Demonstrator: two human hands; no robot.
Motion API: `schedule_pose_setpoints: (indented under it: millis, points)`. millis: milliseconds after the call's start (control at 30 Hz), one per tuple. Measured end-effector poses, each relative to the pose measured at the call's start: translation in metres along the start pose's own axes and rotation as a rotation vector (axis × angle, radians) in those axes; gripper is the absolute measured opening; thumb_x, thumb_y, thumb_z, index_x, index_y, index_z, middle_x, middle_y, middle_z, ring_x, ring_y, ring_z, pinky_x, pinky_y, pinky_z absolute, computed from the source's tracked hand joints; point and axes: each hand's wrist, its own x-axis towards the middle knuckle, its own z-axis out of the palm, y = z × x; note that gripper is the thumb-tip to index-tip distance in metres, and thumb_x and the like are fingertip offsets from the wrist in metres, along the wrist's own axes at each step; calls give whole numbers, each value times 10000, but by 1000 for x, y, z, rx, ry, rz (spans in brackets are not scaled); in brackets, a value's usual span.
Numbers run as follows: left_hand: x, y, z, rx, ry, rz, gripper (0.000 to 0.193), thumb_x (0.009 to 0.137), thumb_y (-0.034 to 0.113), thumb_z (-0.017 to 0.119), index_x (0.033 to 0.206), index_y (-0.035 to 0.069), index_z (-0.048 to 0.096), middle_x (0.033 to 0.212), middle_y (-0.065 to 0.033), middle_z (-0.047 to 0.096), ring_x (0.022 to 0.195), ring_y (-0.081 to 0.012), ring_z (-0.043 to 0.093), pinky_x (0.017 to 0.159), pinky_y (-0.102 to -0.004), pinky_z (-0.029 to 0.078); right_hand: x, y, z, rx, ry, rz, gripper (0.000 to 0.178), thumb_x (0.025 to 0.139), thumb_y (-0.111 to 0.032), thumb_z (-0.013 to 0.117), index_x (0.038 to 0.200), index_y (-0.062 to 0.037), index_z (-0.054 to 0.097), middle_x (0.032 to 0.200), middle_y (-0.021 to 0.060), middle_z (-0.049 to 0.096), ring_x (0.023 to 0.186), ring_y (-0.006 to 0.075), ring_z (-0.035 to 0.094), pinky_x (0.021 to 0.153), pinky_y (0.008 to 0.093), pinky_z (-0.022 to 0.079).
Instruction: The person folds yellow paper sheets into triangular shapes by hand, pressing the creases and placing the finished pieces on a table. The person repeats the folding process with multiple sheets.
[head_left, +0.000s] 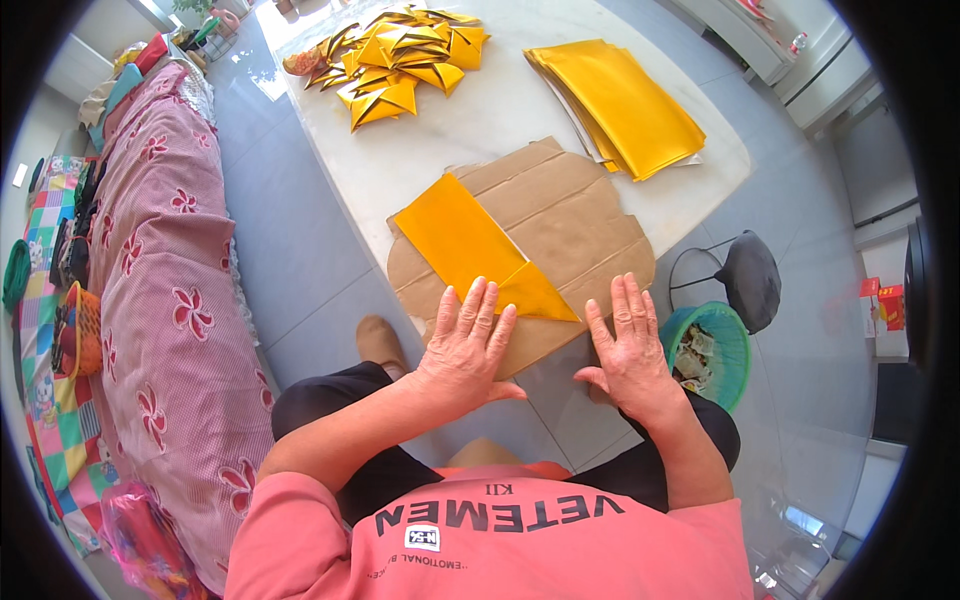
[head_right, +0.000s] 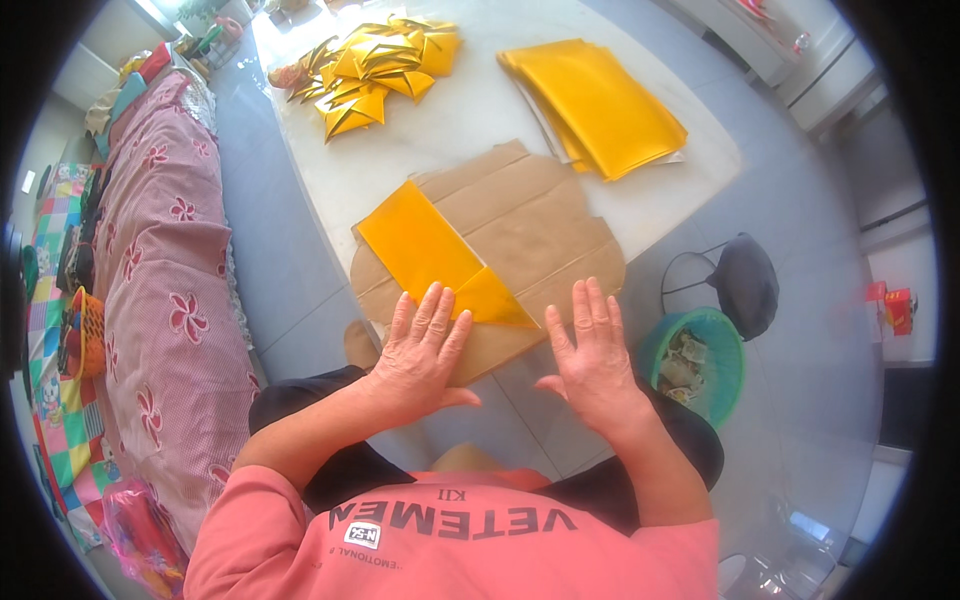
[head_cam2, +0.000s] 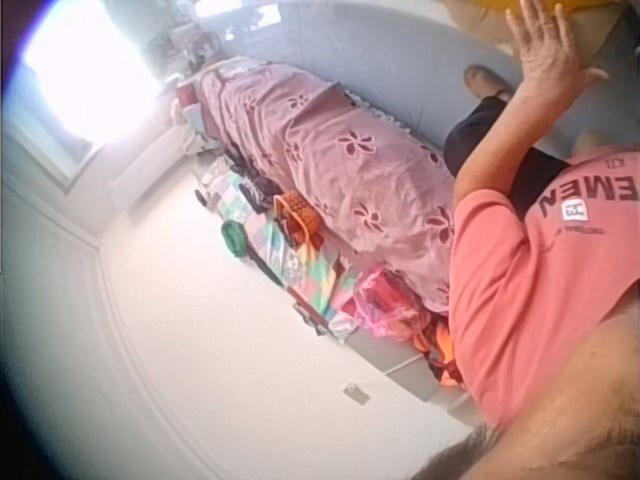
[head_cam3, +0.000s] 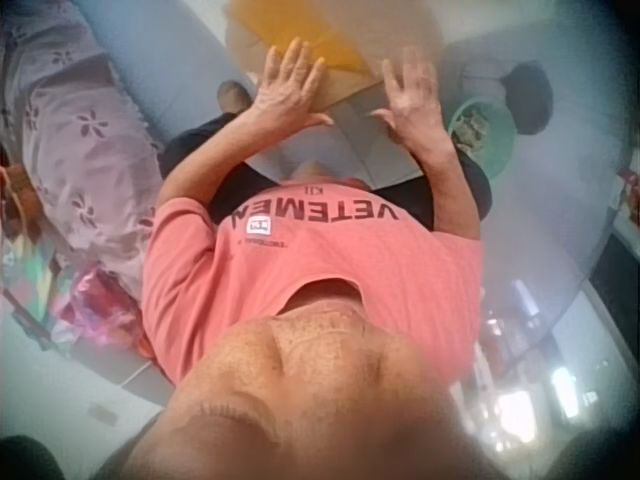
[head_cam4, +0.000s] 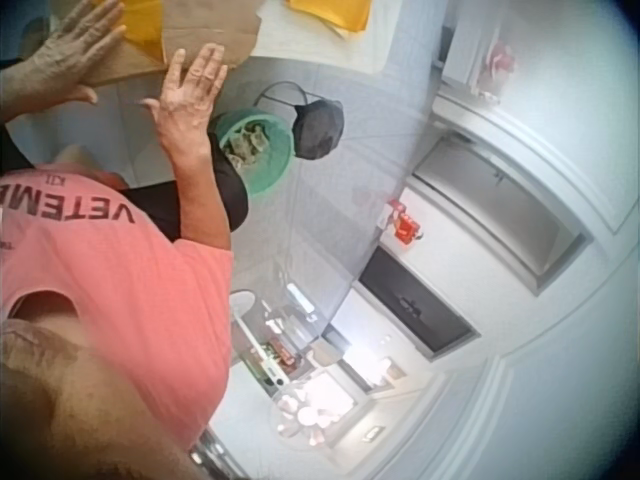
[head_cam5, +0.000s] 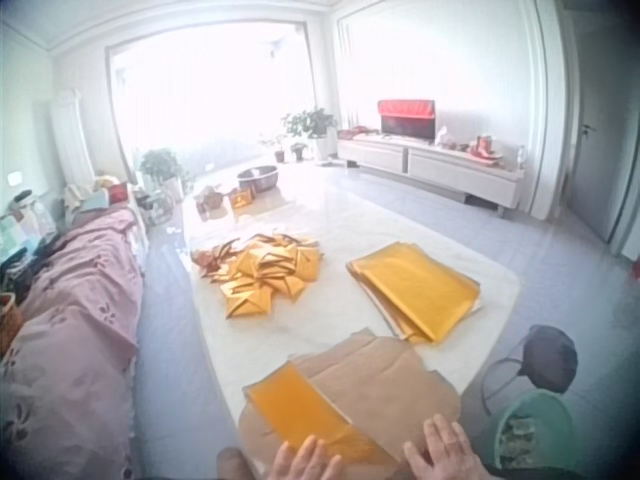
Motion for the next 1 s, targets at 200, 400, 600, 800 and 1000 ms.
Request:
schedule_pose_setpoints:
  millis: [200,400,600,800,1000]
  points:
    - [9,-20,-27,-149,-149,173,883,868,549,697,1477,-33,434,1581,-301,301,1527,-404,196,1236,-563,108,7,11,21,-37,243,-135,809,768,-245,816,1473,-62,464,1578,327,253,1472,496,264,1175,573,310]
    - [19,-38,-32,-212,-170,321,724,878,457,717,1425,23,529,1575,-259,346,1523,-373,223,1240,-539,136,20,6,15,-16,308,-362,394,878,-41,646,1271,-44,642,1503,217,455,1414,420,425,1112,532,423]
    - [22,-35,-28,-270,102,317,551,873,317,747,1309,16,593,1463,-250,468,1377,-371,430,1152,-519,310,29,-4,11,10,376,-463,154,855,-23,659,1000,28,669,1332,221,609,1302,418,557,1074,515,476]
    - [17,-19,-22,-607,303,-304,234,947,223,691,922,-6,649,987,-140,696,863,-214,704,677,-330,553,37,-21,6,0,579,-364,62,850,3,659,863,54,624,1204,263,653,1192,434,634,992,497,552]
    - [27,-6,-33,-1056,-21,-520,308,1018,283,615,897,0,631,801,-82,664,737,-108,596,648,-284,500,46,-51,17,104,588,-473,70,869,-7,660,866,60,641,1153,262,661,1167,427,650,991,489,554]
